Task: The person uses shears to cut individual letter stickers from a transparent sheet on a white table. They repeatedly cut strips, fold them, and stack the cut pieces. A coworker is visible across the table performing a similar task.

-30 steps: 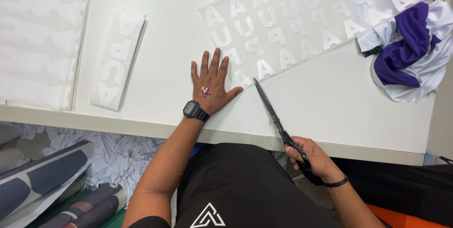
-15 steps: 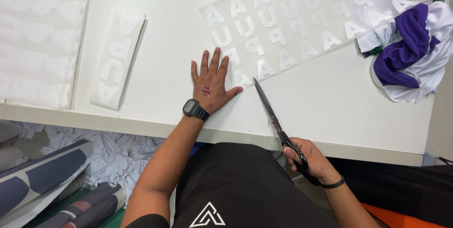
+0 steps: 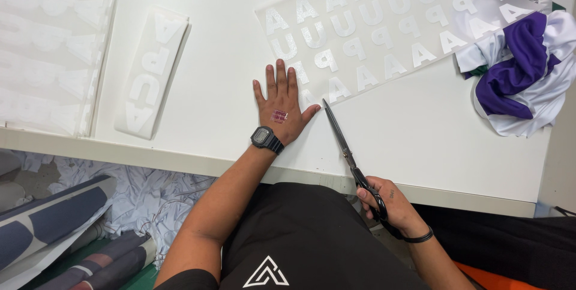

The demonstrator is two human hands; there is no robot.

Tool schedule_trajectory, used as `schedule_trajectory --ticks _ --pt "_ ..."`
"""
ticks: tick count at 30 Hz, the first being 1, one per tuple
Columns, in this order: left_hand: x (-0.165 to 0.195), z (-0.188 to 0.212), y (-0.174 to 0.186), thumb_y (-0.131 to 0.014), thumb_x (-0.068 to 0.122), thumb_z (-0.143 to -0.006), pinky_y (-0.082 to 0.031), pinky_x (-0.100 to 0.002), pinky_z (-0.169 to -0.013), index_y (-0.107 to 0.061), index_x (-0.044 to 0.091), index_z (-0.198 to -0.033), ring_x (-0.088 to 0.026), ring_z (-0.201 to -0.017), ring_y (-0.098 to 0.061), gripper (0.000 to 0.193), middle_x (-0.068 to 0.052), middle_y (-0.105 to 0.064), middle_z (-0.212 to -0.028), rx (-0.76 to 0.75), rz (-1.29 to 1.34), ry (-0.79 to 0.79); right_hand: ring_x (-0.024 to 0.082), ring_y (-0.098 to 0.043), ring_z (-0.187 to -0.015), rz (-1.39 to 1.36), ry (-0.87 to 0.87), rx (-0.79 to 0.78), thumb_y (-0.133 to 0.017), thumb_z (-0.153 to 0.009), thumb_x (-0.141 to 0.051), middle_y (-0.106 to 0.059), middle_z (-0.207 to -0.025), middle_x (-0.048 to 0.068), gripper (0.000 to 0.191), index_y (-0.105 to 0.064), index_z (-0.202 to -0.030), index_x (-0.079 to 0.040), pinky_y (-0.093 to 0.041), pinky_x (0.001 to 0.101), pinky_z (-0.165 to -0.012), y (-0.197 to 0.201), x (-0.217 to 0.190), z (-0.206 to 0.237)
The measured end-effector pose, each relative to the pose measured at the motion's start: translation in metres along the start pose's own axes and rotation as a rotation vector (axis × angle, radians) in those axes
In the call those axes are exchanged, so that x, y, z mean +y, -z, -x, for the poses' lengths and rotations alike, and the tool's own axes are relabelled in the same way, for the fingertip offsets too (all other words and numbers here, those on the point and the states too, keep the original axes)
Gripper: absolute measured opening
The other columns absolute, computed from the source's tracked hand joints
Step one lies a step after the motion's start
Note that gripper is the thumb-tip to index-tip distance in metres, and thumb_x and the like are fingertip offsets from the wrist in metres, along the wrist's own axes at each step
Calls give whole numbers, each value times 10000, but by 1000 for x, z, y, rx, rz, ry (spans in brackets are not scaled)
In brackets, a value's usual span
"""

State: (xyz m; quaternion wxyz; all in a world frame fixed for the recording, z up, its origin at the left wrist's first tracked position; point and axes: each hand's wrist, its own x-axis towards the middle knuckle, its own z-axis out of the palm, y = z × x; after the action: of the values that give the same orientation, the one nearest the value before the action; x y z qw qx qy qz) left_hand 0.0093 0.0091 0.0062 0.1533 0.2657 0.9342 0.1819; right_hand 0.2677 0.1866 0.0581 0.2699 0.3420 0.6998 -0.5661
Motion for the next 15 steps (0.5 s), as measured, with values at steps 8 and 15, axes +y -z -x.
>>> schedule_trajectory --ticks 8,15 --pt "-2 1 1 -521 717 -879 52 -669 -1179 -134 37 -1595 -381 -1525 110 1060 -204 38 -1670 7 -10 -3 109 -584 -418 2 12 11 -700 -801 -563 -568 -522 -4 477 -603 -741 -100 -483 230 -419 -2 -9 -5" --pt "-6 4 -10 -486 732 -893 50 -673 -1180 -152 70 -1603 -390 -1526 111 1027 -185 35 -1679 49 0 -16 100 -590 -418 -16 42 3 -691 -826 -544 -579 -524 -6 467 -599 -735 -95 -478 221 -411 0 -5 -9"
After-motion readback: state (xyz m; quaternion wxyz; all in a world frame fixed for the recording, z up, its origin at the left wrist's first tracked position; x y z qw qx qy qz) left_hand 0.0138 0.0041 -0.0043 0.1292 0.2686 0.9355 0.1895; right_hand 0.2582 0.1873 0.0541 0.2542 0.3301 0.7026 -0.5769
